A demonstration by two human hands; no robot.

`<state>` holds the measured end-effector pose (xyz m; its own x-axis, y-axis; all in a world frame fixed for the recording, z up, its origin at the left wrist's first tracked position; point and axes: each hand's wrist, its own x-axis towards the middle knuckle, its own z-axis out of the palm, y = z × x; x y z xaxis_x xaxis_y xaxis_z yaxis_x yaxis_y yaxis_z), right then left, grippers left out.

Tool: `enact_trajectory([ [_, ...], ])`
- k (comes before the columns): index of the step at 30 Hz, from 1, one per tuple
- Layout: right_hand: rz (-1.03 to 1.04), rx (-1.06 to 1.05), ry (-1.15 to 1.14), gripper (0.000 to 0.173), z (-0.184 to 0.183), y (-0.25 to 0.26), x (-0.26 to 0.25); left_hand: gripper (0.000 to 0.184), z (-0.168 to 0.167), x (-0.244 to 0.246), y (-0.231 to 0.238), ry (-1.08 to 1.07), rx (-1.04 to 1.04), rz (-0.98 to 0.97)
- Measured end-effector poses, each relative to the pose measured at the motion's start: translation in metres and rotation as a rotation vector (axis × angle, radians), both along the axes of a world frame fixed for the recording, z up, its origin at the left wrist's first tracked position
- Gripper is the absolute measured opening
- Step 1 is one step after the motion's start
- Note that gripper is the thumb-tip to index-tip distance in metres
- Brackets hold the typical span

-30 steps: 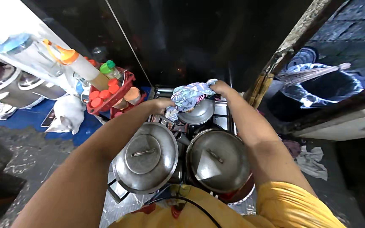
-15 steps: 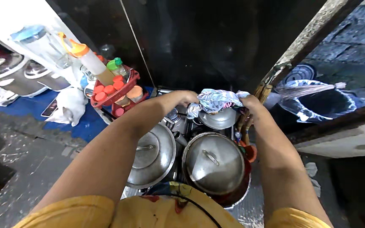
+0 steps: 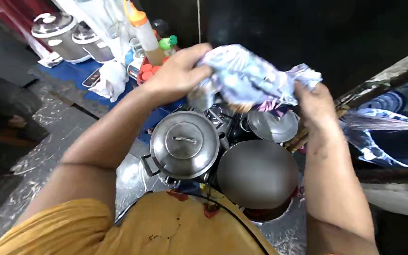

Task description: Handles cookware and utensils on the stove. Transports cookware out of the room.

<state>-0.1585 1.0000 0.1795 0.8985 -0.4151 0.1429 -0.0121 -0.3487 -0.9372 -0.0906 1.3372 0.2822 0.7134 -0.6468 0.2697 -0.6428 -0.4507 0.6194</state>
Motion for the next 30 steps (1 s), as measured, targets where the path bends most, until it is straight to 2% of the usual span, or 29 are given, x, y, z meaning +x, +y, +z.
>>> enact_trajectory([
  [2, 0.134, -0.1, 0.095, 0.032, -0.008, 0.036, 0.007, 0.018, -0.003, -0.047, 0.053, -0.281, 0.227, 0.137],
  [4, 0.264, -0.217, 0.189, 0.034, -0.025, 0.069, 0.018, 0.022, -0.017, -0.086, 0.09, -0.385, 0.409, 0.257],
  [6, 0.38, -0.341, 0.298, 0.037, -0.047, 0.097, 0.03, 0.025, -0.037, -0.112, 0.113, -0.236, 0.623, 0.36],
  [8, 0.476, -0.432, 0.404, 0.039, -0.061, 0.121, 0.038, 0.032, -0.062, -0.124, 0.127, 0.132, 0.822, 0.441],
  [9, 0.5, -0.45, 0.441, 0.04, -0.062, 0.131, 0.041, 0.037, -0.077, -0.128, 0.134, 0.314, 0.853, 0.459],
  [10, 0.504, -0.459, 0.45, 0.04, -0.06, 0.138, 0.042, 0.04, -0.093, -0.131, 0.142, 0.444, 0.827, 0.476],
  [12, 0.521, -0.43, 0.439, 0.041, -0.06, 0.141, 0.046, 0.04, -0.126, -0.14, 0.157, 0.55, 0.617, 0.534],
  [17, 0.523, -0.28, 0.448, 0.048, -0.068, 0.144, 0.061, 0.034, -0.183, -0.16, 0.17, 0.562, -0.156, 0.726],
  [19, 0.51, -0.241, 0.453, 0.048, -0.067, 0.149, 0.063, 0.033, -0.191, -0.162, 0.166, 0.587, -0.354, 0.776],
  [24, 0.461, -0.161, 0.422, 0.045, -0.064, 0.151, 0.073, 0.03, -0.188, -0.141, 0.157, 0.54, -0.503, 0.792],
  [30, 0.318, -0.052, 0.294, 0.045, -0.051, 0.124, 0.099, 0.03, -0.167, -0.082, 0.135, 0.465, -0.466, 0.688],
])
